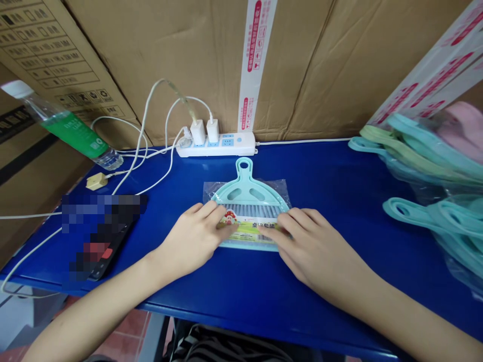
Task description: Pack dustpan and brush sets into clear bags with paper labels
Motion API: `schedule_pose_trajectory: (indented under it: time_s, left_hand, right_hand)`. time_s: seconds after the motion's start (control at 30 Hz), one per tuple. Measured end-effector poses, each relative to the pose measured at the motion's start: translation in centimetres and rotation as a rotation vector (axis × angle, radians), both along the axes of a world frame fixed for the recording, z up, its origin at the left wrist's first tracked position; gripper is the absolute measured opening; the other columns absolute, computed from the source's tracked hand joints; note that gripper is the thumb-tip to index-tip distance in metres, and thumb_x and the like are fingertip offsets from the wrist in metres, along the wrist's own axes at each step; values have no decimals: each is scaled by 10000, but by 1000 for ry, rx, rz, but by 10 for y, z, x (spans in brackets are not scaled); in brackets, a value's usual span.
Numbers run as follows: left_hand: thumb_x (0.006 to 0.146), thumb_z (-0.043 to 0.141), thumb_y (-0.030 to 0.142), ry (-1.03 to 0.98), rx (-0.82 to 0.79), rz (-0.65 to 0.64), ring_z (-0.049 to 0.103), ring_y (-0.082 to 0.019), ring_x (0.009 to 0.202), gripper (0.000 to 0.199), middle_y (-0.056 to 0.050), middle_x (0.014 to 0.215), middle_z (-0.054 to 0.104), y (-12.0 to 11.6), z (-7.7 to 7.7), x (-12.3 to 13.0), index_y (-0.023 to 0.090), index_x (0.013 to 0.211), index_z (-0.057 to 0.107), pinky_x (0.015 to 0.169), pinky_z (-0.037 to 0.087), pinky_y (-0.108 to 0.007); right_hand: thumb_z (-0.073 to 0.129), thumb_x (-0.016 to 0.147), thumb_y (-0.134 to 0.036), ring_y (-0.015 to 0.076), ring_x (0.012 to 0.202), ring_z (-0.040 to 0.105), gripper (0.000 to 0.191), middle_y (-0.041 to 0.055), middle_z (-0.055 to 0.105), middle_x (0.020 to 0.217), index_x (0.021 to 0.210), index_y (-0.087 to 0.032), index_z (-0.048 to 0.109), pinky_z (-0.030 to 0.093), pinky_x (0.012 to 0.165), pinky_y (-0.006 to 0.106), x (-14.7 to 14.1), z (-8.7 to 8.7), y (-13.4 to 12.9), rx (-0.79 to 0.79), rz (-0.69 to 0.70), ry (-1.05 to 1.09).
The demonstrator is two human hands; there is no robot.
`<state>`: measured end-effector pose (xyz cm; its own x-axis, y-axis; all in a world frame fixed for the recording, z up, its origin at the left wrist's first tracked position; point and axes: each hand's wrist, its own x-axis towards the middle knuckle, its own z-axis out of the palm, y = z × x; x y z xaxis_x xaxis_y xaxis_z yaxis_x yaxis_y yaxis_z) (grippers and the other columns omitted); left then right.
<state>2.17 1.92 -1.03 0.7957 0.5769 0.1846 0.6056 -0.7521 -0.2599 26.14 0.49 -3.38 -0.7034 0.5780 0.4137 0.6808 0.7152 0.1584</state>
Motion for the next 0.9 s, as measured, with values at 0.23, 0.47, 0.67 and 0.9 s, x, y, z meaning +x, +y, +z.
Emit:
schedule_pose_trajectory:
  time_s: [0.23,0.47,0.67,0.9]
  left_hand:
    - [813,501,-9,23,-75,53,492,-212,773,448,-37,738,508,3,6,-6,287,1049,741,620,445,-306]
    - [802,443,-49,8,-134,69,456,-185,704,508,-37,755,535,7,13,-17,269,1035,763,609,458,-305]
    - [835,417,-35,11,-180,91,446,-180,699,531,-36,753,527,9,16,-21,298,1072,757,608,466,-299]
    - [842,390,-45,2,-223,108,439,-173,695,550,-39,766,528,10,18,-26,299,1049,766,621,466,-292]
  right_hand:
    - [538,839,-66,221,759,489,264,59,624,751,951,-185,744,336,695,323,4,3,1,-31,7,10]
    - [534,816,-60,216,745,457,288,50,599,712,922,-214,753,334,701,323,12,5,3,-59,-1,30]
    - [543,805,-62,206,725,449,292,36,585,677,905,-237,755,331,692,326,17,6,4,-101,0,54]
    - [536,820,-72,190,690,446,399,17,578,644,1094,-272,745,322,688,325,24,9,6,-111,0,50]
